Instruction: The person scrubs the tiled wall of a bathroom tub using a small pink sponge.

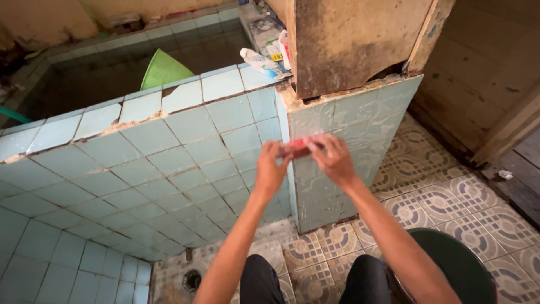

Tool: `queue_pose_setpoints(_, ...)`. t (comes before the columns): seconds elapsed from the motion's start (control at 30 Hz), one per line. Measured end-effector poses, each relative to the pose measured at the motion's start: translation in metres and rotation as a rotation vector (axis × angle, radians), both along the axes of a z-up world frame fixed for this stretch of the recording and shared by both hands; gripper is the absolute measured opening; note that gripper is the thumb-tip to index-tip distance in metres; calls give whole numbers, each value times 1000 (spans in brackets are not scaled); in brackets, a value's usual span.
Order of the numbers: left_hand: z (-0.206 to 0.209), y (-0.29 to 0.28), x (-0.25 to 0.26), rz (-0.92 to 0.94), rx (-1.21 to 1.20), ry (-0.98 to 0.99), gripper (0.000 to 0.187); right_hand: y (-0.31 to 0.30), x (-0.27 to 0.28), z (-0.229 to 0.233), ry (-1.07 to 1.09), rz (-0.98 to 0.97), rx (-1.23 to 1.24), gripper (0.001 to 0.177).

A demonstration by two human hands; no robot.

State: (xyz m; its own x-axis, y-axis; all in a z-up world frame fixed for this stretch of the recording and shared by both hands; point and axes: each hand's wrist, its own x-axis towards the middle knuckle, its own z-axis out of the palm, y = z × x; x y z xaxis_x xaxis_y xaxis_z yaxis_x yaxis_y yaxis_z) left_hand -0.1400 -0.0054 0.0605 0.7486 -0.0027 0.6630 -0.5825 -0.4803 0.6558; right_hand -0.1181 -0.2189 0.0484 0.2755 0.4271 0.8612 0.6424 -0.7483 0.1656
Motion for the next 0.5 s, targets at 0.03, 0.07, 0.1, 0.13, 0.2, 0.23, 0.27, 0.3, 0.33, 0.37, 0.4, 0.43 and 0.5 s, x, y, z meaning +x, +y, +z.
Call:
queue_pose_setpoints(0.03, 25, -1, -3, 1, -7, -80, 26, 3, -1, 19, -11, -2, 63, 53)
queue_pose_setpoints(0.07, 49, -1, -7, -3, -6, -132, 27, 7, -2, 36, -22, -3, 126, 57)
queue_pose_setpoints(0.1, 69, -1, -10, -5, -5, -185, 27, 10, -3, 50, -35, -1, 189, 60)
queue_pose_setpoints(0.13, 84, 0, -13, -7, -4, -239, 28, 11, -3, 60, -37, 11, 201, 60)
queue_pose_setpoints(0.2, 96, 2, -16, -5, 13, -222, 28, 12, 0, 64, -32, 38, 223, 62)
queue_pose_setpoints(0.23, 93, 4, -15, -4, 20, -208, 28, 14, 2, 56, -34, 34, 217, 59)
queue_pose_setpoints(0.27, 82, 6, -14, 19, 50, -192, 28, 17, 5, 44, -35, 30, 211, 55)
queue_pose_setpoints(0.3, 66, 6, -13, 43, 77, -181, 29, 18, 11, 29, -42, 28, 202, 52)
queue_pose_setpoints(0.33, 46, 8, -10, 67, 105, -170, 29, 18, 13, 11, -42, 1, 167, 48)
queue_pose_setpoints(0.37, 24, 9, -7, 40, 93, -131, 26, 18, 13, -10, -45, -28, 135, 43)
queue_pose_setpoints(0.4, 0, 10, -5, 12, 82, -91, 23, 17, 12, -32, -47, -57, 103, 39)
queue_pose_setpoints(0.43, -25, 12, -2, -18, 74, -21, 22, 16, 9, -53, 10, -52, 75, 37)
queue_pose_setpoints(0.5, -69, 13, 0, -36, 93, 72, 23, 15, 3, -91, 102, -46, 39, 37)
